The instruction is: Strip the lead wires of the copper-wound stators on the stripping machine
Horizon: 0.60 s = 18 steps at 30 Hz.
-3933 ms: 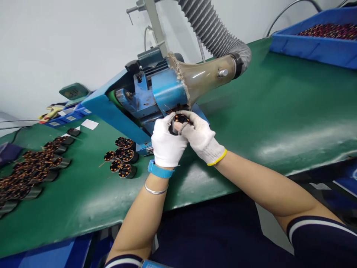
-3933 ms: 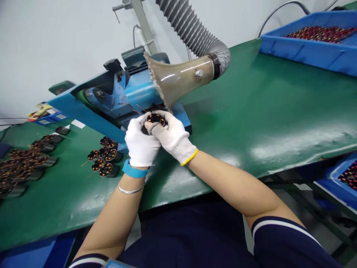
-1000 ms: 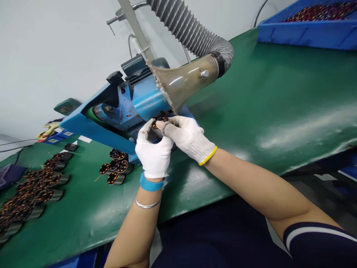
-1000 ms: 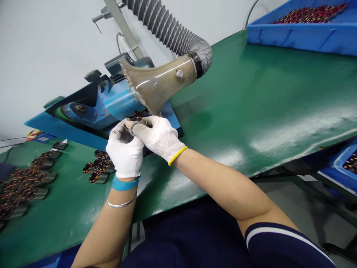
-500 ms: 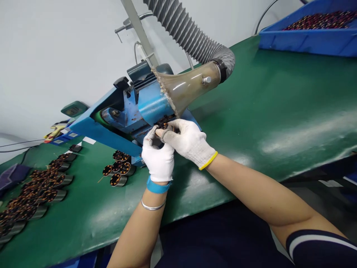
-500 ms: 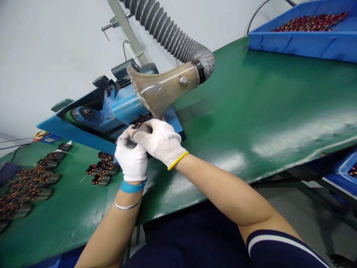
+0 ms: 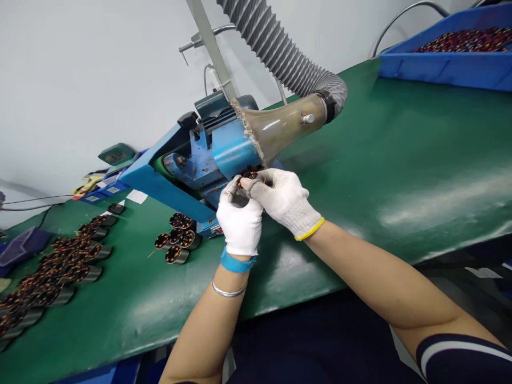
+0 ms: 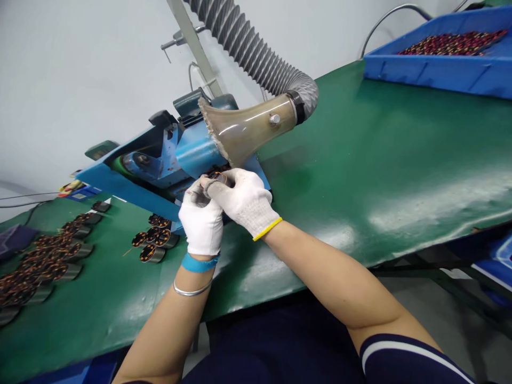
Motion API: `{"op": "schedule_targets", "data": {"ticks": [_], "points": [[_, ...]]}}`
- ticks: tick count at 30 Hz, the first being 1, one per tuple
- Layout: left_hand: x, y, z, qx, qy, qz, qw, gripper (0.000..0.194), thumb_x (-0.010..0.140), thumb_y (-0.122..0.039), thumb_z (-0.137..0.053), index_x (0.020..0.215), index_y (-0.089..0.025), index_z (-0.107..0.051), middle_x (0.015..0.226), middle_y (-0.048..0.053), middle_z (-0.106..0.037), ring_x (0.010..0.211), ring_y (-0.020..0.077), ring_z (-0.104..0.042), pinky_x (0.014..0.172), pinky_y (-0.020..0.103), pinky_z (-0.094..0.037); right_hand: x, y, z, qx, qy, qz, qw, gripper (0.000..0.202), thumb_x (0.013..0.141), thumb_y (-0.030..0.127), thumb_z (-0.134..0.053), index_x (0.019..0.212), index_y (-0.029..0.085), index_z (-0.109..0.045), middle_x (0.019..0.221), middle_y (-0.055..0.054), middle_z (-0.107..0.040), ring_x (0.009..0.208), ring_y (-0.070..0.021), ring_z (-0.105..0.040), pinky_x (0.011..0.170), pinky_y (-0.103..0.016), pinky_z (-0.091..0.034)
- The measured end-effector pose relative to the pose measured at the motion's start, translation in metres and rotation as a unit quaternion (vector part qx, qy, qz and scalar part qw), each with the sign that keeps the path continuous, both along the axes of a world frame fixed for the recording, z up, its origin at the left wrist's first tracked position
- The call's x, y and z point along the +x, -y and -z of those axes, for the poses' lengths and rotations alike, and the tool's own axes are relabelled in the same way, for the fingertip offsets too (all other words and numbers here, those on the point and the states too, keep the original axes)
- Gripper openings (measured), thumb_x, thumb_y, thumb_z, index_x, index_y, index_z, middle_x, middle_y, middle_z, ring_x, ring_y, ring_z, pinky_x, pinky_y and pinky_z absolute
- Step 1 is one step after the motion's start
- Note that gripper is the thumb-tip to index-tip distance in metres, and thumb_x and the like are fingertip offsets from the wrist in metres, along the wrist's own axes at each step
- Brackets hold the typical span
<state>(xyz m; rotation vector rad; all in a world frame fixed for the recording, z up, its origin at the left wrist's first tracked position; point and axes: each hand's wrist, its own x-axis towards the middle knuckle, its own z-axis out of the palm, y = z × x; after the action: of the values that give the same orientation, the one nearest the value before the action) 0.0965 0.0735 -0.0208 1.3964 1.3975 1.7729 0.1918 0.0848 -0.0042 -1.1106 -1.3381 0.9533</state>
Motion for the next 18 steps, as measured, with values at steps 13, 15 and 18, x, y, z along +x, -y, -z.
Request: {"op": "schedule_targets", "data": {"ticks": [13,15,18], "points": [[-0.005,0.01,0.009,0.006,-0.043,0.018,0.999,0.045,0.071,-0.023,-0.071,0.115,-0.019,-0.059,0.123,0.011,-0.067,0.112,0.0224,-0.067,0.101,0.038,-0.054,-0.004,0.009,0.008,0.016,-0.04,0.01,0.999,0.035,0.071,0.042,-0.071,0.092,0.013,-0.069,0.081,-0.005,-0.07,0.074,-0.0169,-0.063,0.069,-0.03,-0.052],[-0.015,0.018,0.013,0.01,-0.056,0.033,0.998,0.05,0.071,-0.025,-0.073,0.118,-0.019,-0.057,0.128,0.012,-0.064,0.117,0.0236,-0.064,0.103,0.039,-0.052,-0.006,0.015,0.011,0.054,-0.012,0.013,0.998,0.042,0.067,0.04,-0.075,0.099,0.014,-0.069,0.092,-0.007,-0.07,0.081,-0.0192,-0.065,0.074,-0.032,-0.055],[-0.031,0.029,0.019,0.024,-0.089,0.027,0.995,0.053,0.068,-0.034,-0.079,0.113,-0.02,-0.056,0.118,0.01,-0.066,0.111,0.0237,-0.066,0.099,0.04,-0.054,-0.007,0.023,0.015,0.144,0.065,-0.025,0.987,0.045,0.069,0.039,-0.075,0.105,0.014,-0.068,0.1,-0.01,-0.067,0.09,-0.0214,-0.066,0.081,-0.034,-0.055]]}}
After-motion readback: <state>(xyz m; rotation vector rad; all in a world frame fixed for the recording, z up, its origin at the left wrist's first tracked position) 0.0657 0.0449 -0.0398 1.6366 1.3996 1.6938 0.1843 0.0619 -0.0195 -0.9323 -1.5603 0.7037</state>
